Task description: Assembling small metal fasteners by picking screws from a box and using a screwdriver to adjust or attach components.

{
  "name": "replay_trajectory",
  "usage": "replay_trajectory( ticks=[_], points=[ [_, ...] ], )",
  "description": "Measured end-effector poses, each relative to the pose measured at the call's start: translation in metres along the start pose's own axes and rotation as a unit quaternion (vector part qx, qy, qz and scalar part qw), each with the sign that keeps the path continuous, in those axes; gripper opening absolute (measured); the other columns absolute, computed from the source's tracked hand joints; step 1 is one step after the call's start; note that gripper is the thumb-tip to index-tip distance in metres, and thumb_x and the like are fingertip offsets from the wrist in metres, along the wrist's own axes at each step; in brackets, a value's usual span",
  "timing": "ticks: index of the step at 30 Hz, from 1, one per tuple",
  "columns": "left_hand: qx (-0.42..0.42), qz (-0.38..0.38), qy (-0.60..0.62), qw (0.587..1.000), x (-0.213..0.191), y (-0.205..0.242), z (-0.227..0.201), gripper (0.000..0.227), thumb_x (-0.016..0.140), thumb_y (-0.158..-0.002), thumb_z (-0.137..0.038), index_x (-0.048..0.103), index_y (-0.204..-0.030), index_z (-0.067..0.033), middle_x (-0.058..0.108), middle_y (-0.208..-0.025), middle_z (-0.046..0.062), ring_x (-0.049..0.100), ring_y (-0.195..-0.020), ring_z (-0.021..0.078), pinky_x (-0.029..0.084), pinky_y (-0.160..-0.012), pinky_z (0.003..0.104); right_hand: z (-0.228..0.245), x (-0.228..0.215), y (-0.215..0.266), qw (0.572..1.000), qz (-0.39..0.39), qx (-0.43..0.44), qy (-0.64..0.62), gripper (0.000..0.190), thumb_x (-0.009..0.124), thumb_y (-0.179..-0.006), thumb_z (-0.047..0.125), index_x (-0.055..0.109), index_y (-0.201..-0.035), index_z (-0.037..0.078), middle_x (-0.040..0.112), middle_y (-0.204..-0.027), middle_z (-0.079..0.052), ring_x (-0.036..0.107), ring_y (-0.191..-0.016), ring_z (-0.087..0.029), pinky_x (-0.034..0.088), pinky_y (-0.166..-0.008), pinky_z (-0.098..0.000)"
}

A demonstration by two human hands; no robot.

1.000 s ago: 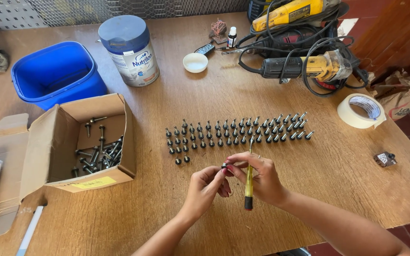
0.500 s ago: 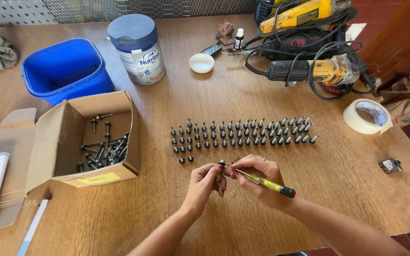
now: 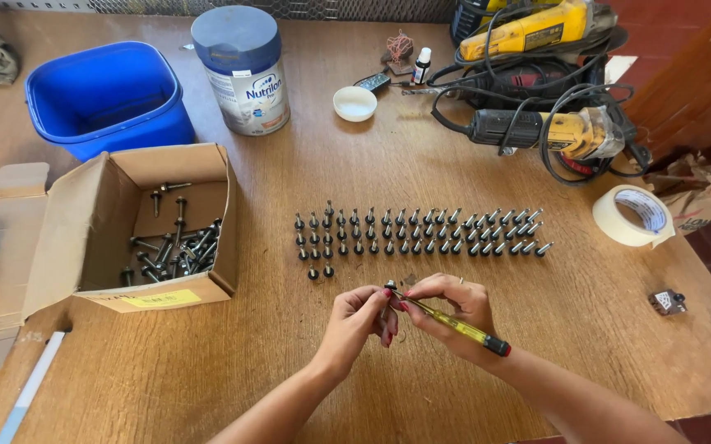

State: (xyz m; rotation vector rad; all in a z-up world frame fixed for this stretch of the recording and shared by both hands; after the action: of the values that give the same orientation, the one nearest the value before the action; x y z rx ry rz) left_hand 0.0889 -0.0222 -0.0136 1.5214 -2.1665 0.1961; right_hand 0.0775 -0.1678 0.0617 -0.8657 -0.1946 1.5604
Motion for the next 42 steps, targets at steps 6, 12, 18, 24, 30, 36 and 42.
replay_trajectory(
  ticks=[6, 12, 18, 24, 30, 36, 42],
  points=[
    [-0.005, 0.018, -0.003, 1.000, 0.004, 0.001, 0.001, 0.030, 0.055, -0.106, -0.019, 0.071, -0.093, 0.0034, 0.067, -0.066, 0.016, 0.057, -0.050, 0.0174, 0.051, -0.052, 0.027, -0.013, 0.000, 0.004, 0.985, -0.012, 0.078, -0.152, 0.016, 0.081, -0.078, -0.007, 0.075, -0.092, 0.000, 0.075, -0.092, -0.014, 0.076, -0.086, -0.019, 0.067, -0.078, -0.0247],
    [0.001, -0.008, -0.004, 1.000, 0.005, 0.004, -0.008, 0.033, 0.059, -0.103, -0.022, 0.077, -0.103, 0.0059, 0.067, -0.064, 0.015, 0.057, -0.050, 0.0168, 0.051, -0.051, 0.027, -0.005, -0.008, -0.002, 0.979, -0.028, 0.079, -0.185, 0.020, 0.074, -0.080, -0.011, 0.071, -0.096, -0.001, 0.072, -0.092, -0.012, 0.075, -0.083, -0.018, 0.067, -0.078, -0.0240],
    [-0.005, -0.025, -0.009, 1.000, 0.001, 0.003, -0.007, 0.033, 0.058, -0.103, -0.020, 0.078, -0.104, 0.0071, 0.068, -0.064, 0.017, 0.056, -0.048, 0.0175, 0.049, -0.050, 0.027, -0.005, -0.008, 0.002, 0.981, -0.036, 0.098, -0.165, 0.016, 0.078, -0.079, -0.007, 0.074, -0.093, -0.001, 0.074, -0.094, -0.014, 0.077, -0.086, -0.019, 0.067, -0.081, -0.0244],
    [0.010, -0.029, -0.034, 0.999, -0.003, -0.002, -0.004, 0.030, 0.056, -0.104, -0.018, 0.075, -0.105, 0.0055, 0.070, -0.068, 0.018, 0.059, -0.046, 0.0180, 0.051, -0.047, 0.027, 0.007, -0.004, -0.010, 0.999, 0.013, -0.017, -0.032, 0.013, 0.082, -0.079, 0.003, 0.074, -0.090, 0.005, 0.077, -0.108, -0.015, 0.078, -0.101, -0.023, 0.064, -0.092, -0.0338],
    [0.001, 0.000, -0.044, 0.999, 0.005, 0.003, -0.005, 0.030, 0.055, -0.104, -0.017, 0.074, -0.101, 0.0063, 0.068, -0.066, 0.016, 0.059, -0.048, 0.0185, 0.053, -0.049, 0.027, 0.008, -0.004, -0.004, 0.999, 0.009, -0.024, -0.041, 0.016, 0.081, -0.078, 0.002, 0.072, -0.090, 0.007, 0.079, -0.108, -0.016, 0.080, -0.102, -0.023, 0.062, -0.093, -0.0313],
    [0.014, 0.011, -0.052, 0.998, 0.004, 0.002, -0.001, 0.031, 0.060, -0.102, -0.020, 0.077, -0.105, 0.0054, 0.067, -0.063, 0.014, 0.057, -0.046, 0.0164, 0.050, -0.048, 0.025, 0.006, -0.004, -0.001, 0.999, 0.003, -0.034, -0.031, 0.015, 0.082, -0.080, 0.005, 0.072, -0.092, 0.007, 0.080, -0.106, -0.014, 0.080, -0.099, -0.022, 0.062, -0.091, -0.0300],
    [0.012, 0.003, -0.032, 0.999, 0.004, 0.002, -0.002, 0.033, 0.064, -0.099, -0.021, 0.079, -0.100, 0.0082, 0.073, -0.067, 0.021, 0.055, -0.041, 0.0159, 0.047, -0.041, 0.024, 0.011, -0.007, 0.003, 0.997, -0.001, -0.061, -0.053, 0.015, 0.080, -0.085, 0.008, 0.070, -0.096, 0.009, 0.079, -0.110, -0.015, 0.079, -0.104, -0.023, 0.062, -0.091, -0.0302]
  ],
)
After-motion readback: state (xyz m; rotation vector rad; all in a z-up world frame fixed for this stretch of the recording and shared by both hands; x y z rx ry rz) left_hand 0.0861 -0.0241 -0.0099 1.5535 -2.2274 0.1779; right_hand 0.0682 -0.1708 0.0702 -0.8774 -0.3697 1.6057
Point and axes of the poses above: each hand's wrist, its own y-axis away from the middle knuckle, its own x-axis out of the palm, z = x × y, the point moved 8 cm from there along -y, towards the middle knuckle
